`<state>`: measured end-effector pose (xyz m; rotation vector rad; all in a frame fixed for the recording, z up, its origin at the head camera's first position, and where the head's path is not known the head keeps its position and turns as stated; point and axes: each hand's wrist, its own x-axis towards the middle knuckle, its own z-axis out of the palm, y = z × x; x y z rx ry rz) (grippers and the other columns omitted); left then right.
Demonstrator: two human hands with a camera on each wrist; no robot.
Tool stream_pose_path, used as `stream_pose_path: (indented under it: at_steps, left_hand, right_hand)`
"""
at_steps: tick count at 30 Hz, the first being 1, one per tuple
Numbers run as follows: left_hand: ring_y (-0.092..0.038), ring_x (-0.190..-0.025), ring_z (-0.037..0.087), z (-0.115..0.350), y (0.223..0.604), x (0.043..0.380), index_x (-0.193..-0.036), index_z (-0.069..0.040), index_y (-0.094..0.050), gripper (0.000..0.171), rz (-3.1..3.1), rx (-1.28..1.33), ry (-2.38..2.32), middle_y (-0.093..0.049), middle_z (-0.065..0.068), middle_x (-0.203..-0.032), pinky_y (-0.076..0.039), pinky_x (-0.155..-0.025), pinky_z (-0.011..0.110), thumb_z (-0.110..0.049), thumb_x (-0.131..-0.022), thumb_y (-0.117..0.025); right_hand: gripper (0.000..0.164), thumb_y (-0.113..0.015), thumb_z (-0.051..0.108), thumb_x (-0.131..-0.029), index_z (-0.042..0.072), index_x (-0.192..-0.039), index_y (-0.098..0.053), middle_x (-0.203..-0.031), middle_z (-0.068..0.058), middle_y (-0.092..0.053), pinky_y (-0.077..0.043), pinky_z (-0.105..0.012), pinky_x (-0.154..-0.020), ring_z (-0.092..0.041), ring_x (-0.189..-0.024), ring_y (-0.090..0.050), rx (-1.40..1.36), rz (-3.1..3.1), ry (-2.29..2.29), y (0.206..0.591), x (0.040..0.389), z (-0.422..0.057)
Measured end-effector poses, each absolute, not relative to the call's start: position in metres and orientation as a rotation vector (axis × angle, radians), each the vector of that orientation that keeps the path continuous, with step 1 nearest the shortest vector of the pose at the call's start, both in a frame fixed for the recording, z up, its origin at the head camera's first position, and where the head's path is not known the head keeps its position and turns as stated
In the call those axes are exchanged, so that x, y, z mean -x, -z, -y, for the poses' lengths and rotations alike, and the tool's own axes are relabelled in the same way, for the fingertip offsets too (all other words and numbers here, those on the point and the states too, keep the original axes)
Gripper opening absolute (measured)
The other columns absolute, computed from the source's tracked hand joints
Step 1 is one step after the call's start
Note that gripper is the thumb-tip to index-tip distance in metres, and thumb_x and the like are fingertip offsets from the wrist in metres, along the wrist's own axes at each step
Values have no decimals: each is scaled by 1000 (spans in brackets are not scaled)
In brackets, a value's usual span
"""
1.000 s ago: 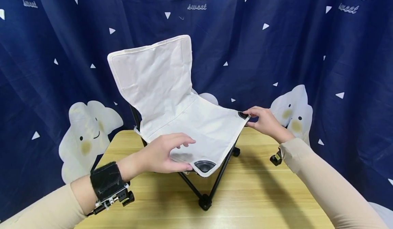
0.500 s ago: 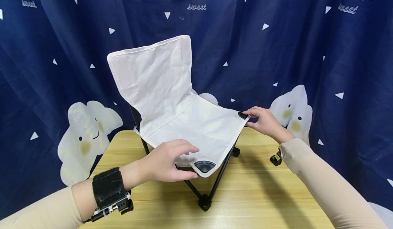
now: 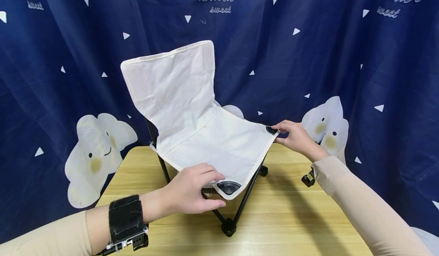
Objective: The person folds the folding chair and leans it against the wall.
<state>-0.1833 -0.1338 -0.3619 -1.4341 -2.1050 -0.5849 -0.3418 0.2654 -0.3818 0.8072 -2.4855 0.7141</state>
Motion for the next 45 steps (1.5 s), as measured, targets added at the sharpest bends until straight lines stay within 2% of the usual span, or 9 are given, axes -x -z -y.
stream_pose_path:
  at_steps: [6, 17, 29, 37, 45]
  left_hand:
    - [-72, -99, 10, 129, 366, 174, -114, -11, -77, 54, 2176, 1344, 615, -76, -4, -106, -61, -88, 21, -38, -74, -100]
    - [-68, -106, 14, 121, 378, 162, -117, -12, -77, 56, 2260, 1171, 693, -72, -2, -113, -61, -95, 30, -35, -73, -102]
    - [-66, -103, 15, 112, 385, 154, -113, -13, -78, 54, 2286, 1079, 706, -71, -3, -112, -58, -93, 36, -30, -69, -104]
    - [-62, -104, 15, 108, 392, 153, -113, -12, -78, 49, 2302, 1044, 751, -69, -4, -113, -57, -90, 33, -21, -71, -103]
    - [-62, -99, 13, 108, 396, 155, -108, -12, -78, 43, 2249, 1080, 741, -68, -5, -101, -56, -86, 29, -11, -70, -99]
  right_hand:
    - [39, -90, -10, -77, -2, -114, -81, -103, -16, -78, -65, -52, -82, -32, -88, -72, -830, 2423, -709, 385, 342, -265]
    - [41, -87, -10, -79, -4, -118, -79, -107, -19, -78, -66, -53, -85, -33, -91, -72, -813, 2467, -720, 385, 342, -265]
    - [41, -86, -11, -80, -4, -120, -79, -109, -20, -77, -65, -54, -86, -35, -92, -72, -799, 2481, -724, 385, 342, -266]
    - [40, -86, -10, -79, -4, -119, -79, -108, -20, -77, -66, -54, -86, -34, -92, -72, -798, 2478, -729, 385, 341, -266]
    - [40, -88, -9, -79, -4, -118, -79, -108, -20, -78, -66, -54, -86, -36, -92, -75, -805, 2484, -741, 384, 341, -266]
